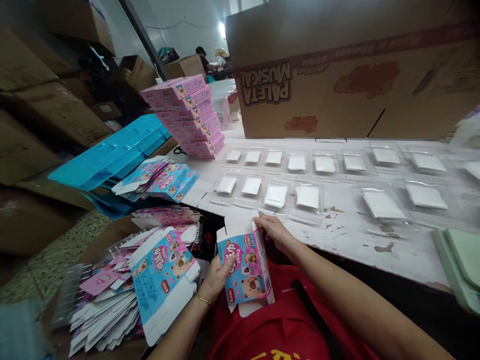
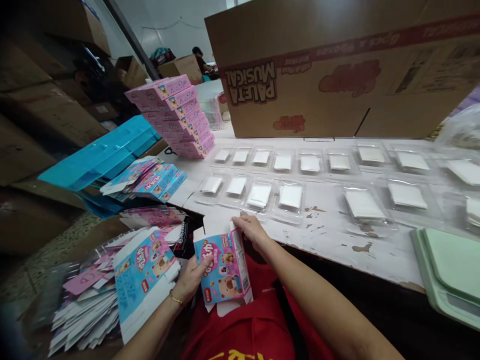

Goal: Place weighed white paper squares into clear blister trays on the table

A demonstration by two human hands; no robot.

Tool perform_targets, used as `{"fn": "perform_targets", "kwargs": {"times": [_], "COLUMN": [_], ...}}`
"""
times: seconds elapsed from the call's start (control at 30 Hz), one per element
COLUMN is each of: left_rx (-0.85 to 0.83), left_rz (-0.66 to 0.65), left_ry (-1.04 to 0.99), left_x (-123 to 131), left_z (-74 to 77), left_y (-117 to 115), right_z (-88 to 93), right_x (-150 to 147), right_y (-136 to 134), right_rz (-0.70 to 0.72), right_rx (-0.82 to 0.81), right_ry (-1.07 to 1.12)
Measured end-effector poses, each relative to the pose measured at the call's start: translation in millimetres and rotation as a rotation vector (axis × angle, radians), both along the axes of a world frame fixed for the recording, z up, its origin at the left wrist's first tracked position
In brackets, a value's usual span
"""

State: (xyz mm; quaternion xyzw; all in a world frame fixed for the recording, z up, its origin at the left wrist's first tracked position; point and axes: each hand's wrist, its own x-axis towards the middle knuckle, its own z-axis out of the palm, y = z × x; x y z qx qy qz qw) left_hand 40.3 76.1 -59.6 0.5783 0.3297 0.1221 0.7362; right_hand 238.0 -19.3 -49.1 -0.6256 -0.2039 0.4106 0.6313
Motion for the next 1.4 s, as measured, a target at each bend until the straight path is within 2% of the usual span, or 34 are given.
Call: {"fn": "perform_targets", "kwargs": {"times": [0.07,0.17,0.23,0.33,0.43,0.53,0.6,0.67,0.73,0.9,1.03,1.1,1.2,1.27,1.33,1.4], "left_rx": [-0.074,-0.274,-0.31,-0.151,0.027,0.44,0.669,0.737,0.783,0.875,0.885,0.888,0.947,0.994,1.009,0.995], "left_rz": [-0.011,-0.034,-0.062,-0.159,-0.167,-0.219,-0.299,-0.32,-0.307,-0.344,-0.391,-0.437,-0.587,-0.664,-0.597,-0.439], "left_ry": [-0.042,-0.154,-0.157,-0.02,0.018,0.002,0.009,0.009,0.01,0.018,0.016,0.006,-0.003,-0.006,-0.018,-0.031], "left_x": [6,18,25,32,37,39,39,40,42,49,53,52,48,45,42,40], "left_z": [8.6,27.8,37.3,41.8,43.1,48.6,52.6,54.9,55.3,50.1,44.1,43.5,44.2,41.9,35.6,26.6], "left_y": [1,6,12,18,19,17,14,9,5,3,2,-1,-9,-13,-15,-15], "right_z": [1.6,1.2,-1.0,-6.9,-8.7,-0.9,5.9,9.4,8.3,-6.8,-18.3,-24.0,-32.0,-34.1,-31.2,-23.4], "right_x": [1,0,-1,-4,-8,-8,-5,0,5,15,11,6,-5,-12,-16,-10], "right_y": [4,5,4,2,-3,-13,-22,-29,-34,-38,-47,-54,-66,-83,-115,-167], "right_rz": [0.094,0.23,0.314,0.401,0.343,0.318,0.34,0.351,0.355,0.356,0.352,0.328,0.266,0.178,0.015,-0.247], "right_rx": [-0.019,-0.009,0.041,0.094,0.144,0.213,0.165,0.108,0.12,0.238,0.236,0.208,0.183,0.17,0.118,-0.005], "right_ry": [0.075,0.136,0.14,0.045,-0.092,-0.198,-0.227,-0.237,-0.288,-0.495,-0.652,-0.723,-0.776,-0.771,-0.747,-0.741]}}
